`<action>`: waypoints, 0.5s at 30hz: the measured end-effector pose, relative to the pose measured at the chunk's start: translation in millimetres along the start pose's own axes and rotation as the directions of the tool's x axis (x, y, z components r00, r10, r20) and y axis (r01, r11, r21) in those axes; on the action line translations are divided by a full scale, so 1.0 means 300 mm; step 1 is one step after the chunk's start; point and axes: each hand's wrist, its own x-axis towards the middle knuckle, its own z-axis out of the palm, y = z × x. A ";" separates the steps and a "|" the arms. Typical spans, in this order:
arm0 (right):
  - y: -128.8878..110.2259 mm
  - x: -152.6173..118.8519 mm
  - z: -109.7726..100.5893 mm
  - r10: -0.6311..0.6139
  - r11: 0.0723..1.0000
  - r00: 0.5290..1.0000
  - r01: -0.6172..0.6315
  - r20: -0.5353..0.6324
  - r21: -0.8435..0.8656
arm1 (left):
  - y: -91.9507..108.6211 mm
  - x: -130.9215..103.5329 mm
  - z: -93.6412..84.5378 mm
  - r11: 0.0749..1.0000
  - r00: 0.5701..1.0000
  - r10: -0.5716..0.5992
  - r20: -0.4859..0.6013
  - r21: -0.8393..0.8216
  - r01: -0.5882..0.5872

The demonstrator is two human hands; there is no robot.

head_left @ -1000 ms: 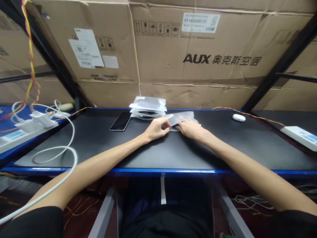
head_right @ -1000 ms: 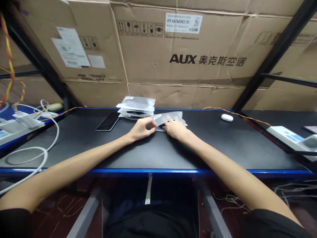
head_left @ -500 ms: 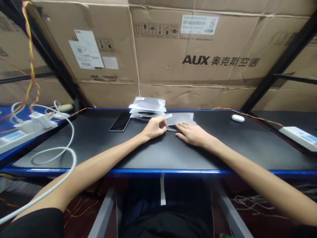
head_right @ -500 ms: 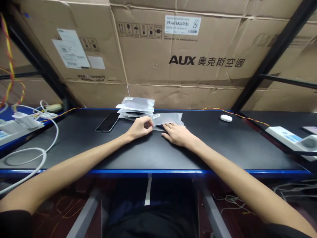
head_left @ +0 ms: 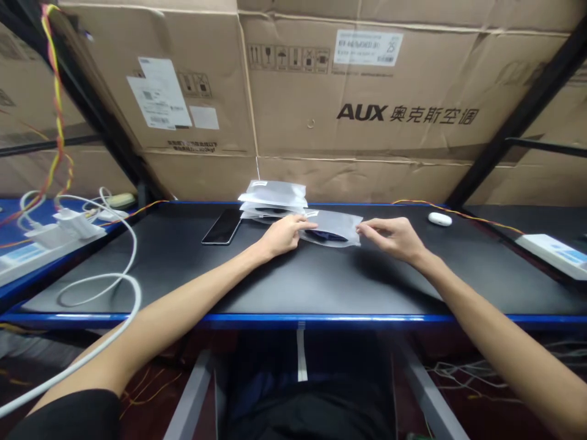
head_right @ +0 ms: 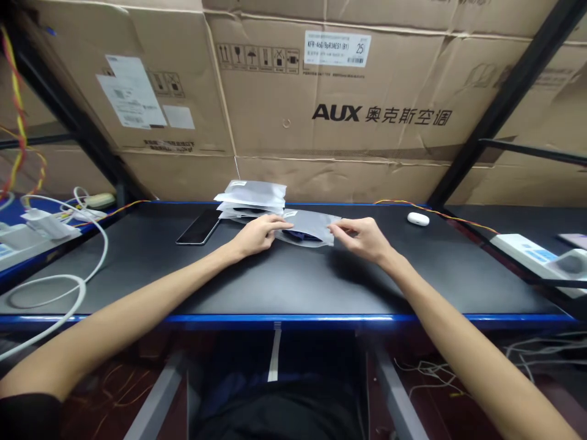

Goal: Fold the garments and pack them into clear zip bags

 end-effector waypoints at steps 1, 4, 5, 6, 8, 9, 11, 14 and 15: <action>0.021 -0.013 -0.008 -0.024 0.999 0.999 0.024 0.021 -0.033 | -0.004 0.001 -0.003 0.999 1.000 0.013 0.017 0.032 -0.014; 0.066 -0.044 -0.006 -0.128 0.973 0.978 0.155 0.163 -0.170 | -0.009 0.004 -0.015 0.994 0.995 0.079 0.055 0.076 -0.083; 0.072 -0.050 0.001 -0.150 0.958 0.967 0.194 0.208 -0.211 | -0.008 0.005 -0.019 0.990 0.991 0.110 0.072 0.075 -0.116; 0.073 -0.054 0.011 -0.163 0.943 0.956 0.223 0.243 -0.245 | -0.006 0.005 -0.024 0.986 0.985 0.144 0.095 0.069 -0.151; 0.064 -0.057 0.032 -0.169 0.919 0.945 0.253 0.280 -0.301 | -0.002 0.007 -0.030 0.977 0.969 0.197 0.151 0.057 -0.208; 0.056 -0.056 0.041 -0.168 0.908 0.942 0.262 0.290 -0.327 | 0.000 0.008 -0.031 0.974 0.962 0.208 0.177 0.055 -0.220; 0.039 -0.055 0.057 -0.170 0.883 0.938 0.281 0.302 -0.376 | 0.008 0.010 -0.031 0.975 0.960 0.194 0.200 0.064 -0.211; 0.013 -0.053 0.072 -0.183 0.857 0.926 0.315 0.329 -0.408 | 0.032 0.010 -0.025 0.979 0.974 0.174 0.142 0.084 -0.187; 0.004 -0.052 0.076 -0.187 0.851 0.923 0.323 0.336 -0.414 | 0.044 0.010 -0.022 0.978 0.977 0.186 0.106 0.078 -0.195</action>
